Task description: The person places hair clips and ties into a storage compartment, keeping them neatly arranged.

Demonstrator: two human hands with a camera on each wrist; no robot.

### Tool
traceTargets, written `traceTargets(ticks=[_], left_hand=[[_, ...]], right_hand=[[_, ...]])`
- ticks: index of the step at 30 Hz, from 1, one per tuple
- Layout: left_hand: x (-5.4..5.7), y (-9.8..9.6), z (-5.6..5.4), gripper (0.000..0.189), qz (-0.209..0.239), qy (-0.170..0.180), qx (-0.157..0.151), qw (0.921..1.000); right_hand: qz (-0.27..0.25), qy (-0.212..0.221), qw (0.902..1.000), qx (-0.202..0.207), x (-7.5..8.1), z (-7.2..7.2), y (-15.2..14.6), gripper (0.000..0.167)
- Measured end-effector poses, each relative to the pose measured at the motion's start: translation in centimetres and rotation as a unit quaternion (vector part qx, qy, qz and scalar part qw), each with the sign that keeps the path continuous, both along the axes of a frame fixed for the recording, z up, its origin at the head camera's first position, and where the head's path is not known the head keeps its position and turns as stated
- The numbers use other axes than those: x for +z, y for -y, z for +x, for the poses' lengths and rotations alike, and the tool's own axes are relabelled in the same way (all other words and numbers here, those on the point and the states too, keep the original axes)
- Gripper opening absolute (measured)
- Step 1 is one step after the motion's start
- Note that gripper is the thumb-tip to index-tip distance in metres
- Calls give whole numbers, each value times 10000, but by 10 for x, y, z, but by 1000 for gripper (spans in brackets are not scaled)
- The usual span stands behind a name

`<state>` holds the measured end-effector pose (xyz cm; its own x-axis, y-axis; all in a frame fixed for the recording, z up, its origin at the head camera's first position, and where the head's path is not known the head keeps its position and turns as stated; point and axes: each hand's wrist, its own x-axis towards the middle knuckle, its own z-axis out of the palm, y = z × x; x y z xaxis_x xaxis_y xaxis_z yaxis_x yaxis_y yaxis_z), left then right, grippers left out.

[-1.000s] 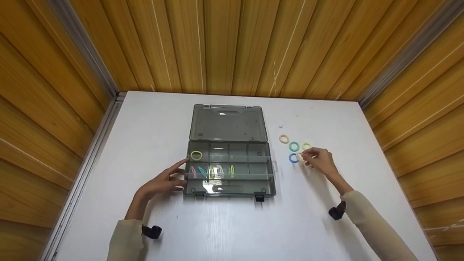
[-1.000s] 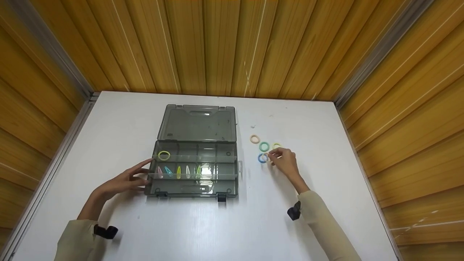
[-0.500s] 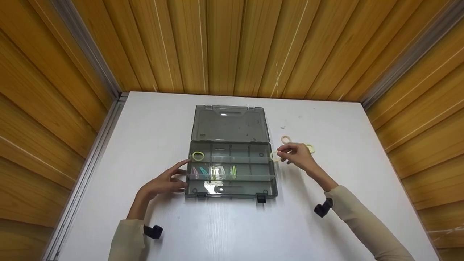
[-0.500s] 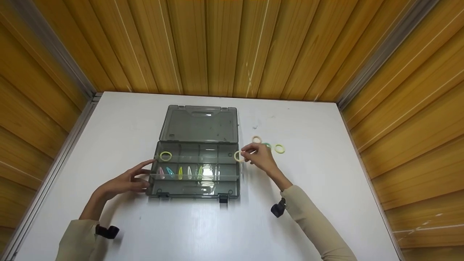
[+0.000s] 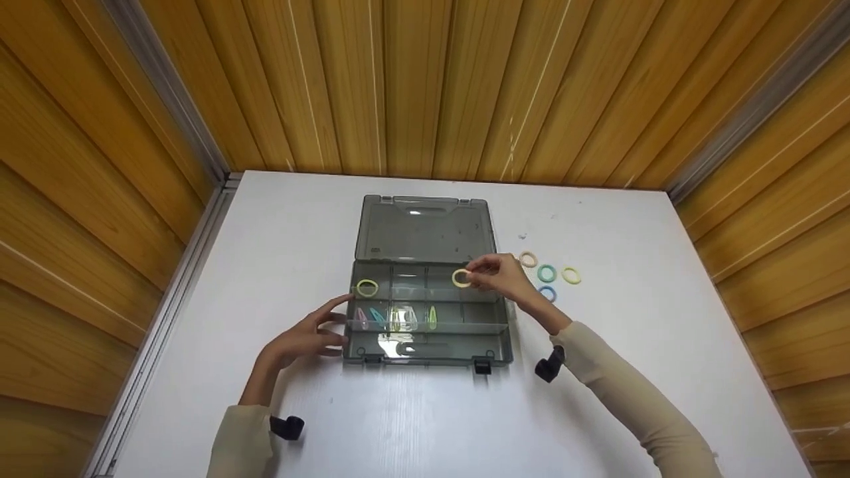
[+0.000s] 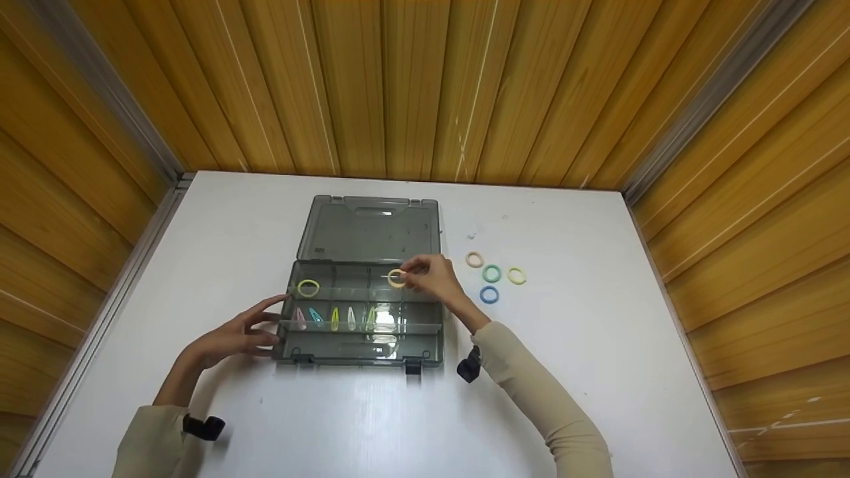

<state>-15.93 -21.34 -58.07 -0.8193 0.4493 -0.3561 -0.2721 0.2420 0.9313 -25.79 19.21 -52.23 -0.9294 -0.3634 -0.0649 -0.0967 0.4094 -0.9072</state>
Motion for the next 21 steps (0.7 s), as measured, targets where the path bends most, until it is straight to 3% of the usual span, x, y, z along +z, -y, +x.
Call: traceTargets(ticks=[11,21], left_hand=[[-1,-3,2,88,27,40,152,9999],[-1,-3,2,87,5,38,228,9997]], right_hand=[[194,74,9988,434,-10,-10,49,19],[206,300,9989,311,-17,-14,86,16]])
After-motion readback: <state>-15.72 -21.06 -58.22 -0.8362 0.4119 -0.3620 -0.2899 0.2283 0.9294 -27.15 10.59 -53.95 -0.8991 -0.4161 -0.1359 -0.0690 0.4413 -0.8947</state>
